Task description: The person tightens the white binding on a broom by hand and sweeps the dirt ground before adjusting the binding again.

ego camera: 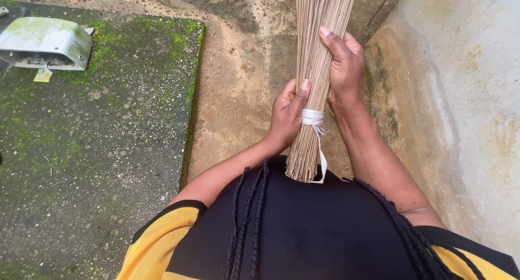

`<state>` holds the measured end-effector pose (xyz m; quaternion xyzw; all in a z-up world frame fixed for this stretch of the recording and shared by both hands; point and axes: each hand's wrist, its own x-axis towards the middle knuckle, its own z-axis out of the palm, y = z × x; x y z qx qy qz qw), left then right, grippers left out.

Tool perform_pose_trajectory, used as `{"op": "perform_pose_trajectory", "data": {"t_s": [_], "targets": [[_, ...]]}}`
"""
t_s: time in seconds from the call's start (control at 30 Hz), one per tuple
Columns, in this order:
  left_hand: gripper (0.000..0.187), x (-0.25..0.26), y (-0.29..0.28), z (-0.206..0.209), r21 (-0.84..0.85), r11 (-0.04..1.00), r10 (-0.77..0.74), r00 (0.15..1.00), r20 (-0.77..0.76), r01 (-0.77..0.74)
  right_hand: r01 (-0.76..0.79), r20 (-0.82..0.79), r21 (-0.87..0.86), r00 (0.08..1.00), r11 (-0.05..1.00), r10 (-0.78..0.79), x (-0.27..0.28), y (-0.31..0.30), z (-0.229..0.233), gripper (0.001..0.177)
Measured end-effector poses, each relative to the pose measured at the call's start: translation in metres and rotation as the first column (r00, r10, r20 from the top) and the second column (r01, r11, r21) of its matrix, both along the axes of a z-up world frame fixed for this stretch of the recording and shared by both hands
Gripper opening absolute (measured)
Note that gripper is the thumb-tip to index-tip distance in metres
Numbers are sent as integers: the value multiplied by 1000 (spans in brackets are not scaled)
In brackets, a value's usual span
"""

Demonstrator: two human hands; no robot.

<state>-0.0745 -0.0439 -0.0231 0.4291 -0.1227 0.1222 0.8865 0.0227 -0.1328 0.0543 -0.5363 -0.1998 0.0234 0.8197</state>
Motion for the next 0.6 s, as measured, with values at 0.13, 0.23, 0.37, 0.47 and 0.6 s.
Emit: {"op": "perform_pose_trajectory", "data": {"t_s": [0.13, 0.23, 0.37, 0.47, 0.6], "targets": [[31, -8, 0, 5, -45, 999, 4, 1000, 15, -3, 30, 10, 46, 999, 998, -30, -6, 1, -2, 19], [33, -12, 0, 10, -29, 999, 35, 999, 14, -34, 60, -39, 135, 998, 989, -55, -8, 1, -3, 18], [34, -12, 0, 5, -40, 999, 32, 999, 18, -31, 36, -29, 215, 999, 976, -30, -9, -3, -7, 20], [34, -8, -2, -2, -24, 1000, 21, 999, 31, -20, 81, -23, 167, 997, 983, -79, -6, -9, -13, 22], [32, -3, -1, -8, 73, 996, -49, 998, -47, 53, 25, -57, -62, 998, 998, -29, -30, -8, 2, 34]]}}
